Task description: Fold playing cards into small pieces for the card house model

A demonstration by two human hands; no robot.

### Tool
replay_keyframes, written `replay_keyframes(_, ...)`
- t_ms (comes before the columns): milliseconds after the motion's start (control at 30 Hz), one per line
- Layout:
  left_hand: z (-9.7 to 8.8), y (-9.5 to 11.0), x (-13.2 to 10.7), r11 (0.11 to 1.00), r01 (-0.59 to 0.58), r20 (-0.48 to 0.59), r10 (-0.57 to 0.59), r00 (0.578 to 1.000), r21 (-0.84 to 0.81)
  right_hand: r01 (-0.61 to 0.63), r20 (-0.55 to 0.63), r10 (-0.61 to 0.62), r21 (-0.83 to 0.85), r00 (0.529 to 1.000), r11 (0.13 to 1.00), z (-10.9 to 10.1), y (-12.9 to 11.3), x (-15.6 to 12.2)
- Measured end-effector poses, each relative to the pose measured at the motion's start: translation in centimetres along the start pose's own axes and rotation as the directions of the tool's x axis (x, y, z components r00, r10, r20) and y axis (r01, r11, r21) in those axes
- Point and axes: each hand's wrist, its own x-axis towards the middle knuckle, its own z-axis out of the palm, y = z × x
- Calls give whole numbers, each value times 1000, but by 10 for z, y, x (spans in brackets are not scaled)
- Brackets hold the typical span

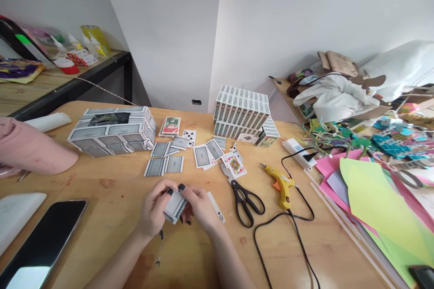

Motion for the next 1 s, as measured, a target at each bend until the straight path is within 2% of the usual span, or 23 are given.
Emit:
replay_keyframes(67,-1,2,2,1000,2,51,-3,999,16,-61,108,56,42,993,997,-1,-2,-2)
replay_keyframes(167,-3,5,6,993,-33,31,30,999,111,-138,203,115,102,972,985,-6,-5,-3)
replay_keyframes(267,-5,5,9,982,-100,35,96,995,159,-198,219,168,122,961,972,-12,-4,-1)
replay_keyframes(333,-6,3,10,985,-91,10,91,996,146,-201,198,176,113,964,973,-14,-2,2)
replay_keyframes(433,-6,-1,13,997,46,-60,-42,997,65,-144,145,131,80,981,986,-13,3,6)
replay_keyframes(567,-4,-2,17,975,219,29,-218,976,-27,-31,87,30,9,996,999,-9,6,8)
replay_keyframes(700,1,-3,16,980,196,-60,-194,979,43,57,57,-54,-53,997,997,-5,6,7)
replay_keyframes(800,2,-5,16,981,194,-109,-190,976,27,94,46,-90,-97,995,991,-3,5,7)
replay_keyframes(1000,2,-6,17,960,261,-75,-269,960,-103,124,28,-121,-193,992,973,2,4,6)
